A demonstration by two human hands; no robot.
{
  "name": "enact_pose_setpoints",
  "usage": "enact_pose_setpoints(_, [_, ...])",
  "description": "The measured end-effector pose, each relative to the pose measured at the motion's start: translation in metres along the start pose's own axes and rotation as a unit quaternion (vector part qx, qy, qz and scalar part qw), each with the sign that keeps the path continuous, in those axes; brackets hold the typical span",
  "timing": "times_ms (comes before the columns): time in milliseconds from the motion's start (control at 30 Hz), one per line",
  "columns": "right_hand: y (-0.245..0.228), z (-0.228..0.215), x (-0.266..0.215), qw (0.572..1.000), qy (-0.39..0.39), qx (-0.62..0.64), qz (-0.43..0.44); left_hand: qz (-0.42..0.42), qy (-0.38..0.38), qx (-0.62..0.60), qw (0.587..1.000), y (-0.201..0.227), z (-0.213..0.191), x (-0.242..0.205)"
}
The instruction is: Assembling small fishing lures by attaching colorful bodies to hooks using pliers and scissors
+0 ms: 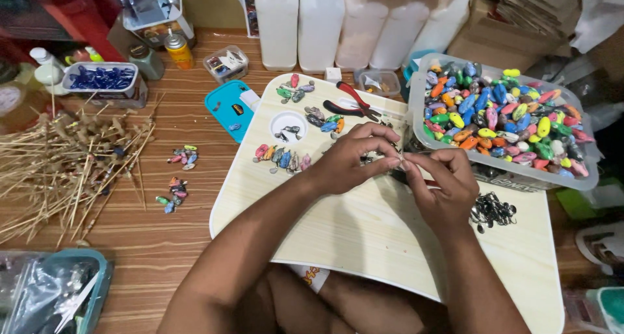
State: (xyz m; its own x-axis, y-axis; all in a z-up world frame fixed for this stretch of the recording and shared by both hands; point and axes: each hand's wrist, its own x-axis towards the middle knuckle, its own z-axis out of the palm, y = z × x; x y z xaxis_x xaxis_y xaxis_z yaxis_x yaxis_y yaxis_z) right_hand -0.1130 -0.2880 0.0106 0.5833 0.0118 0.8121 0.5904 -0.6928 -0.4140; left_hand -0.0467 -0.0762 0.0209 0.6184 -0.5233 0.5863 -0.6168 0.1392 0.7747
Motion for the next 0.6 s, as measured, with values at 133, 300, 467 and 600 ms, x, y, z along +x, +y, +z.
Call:
enact_pose_setpoints(133, [0.000, -0.001, 0.004, 0.998, 0.000, -0.027, -0.050, 0.005, -0.012, 0.061, 0.998, -0.005, -0.012, -0.001])
enact_pose_setpoints(300, [0.000, 0.004, 0.002, 0.996, -0.055, -0.036, -0.059, 0.001, -0.001, 0.166, 0.986, 0.016, -0.039, -0.014])
enact_pose_setpoints(467, [0.005, 0.004, -0.006, 0.992, -0.118, -0.043, -0.032, -0.114, 0.051, 0.261, 0.957, 0.018, -0.108, -0.051])
enact_pose_setpoints(600, [0.012, 0.001, -0.009, 0.978, -0.200, -0.060, -0.005, -0.287, 0.086, 0.352, 0.887, 0.029, -0.142, -0.079])
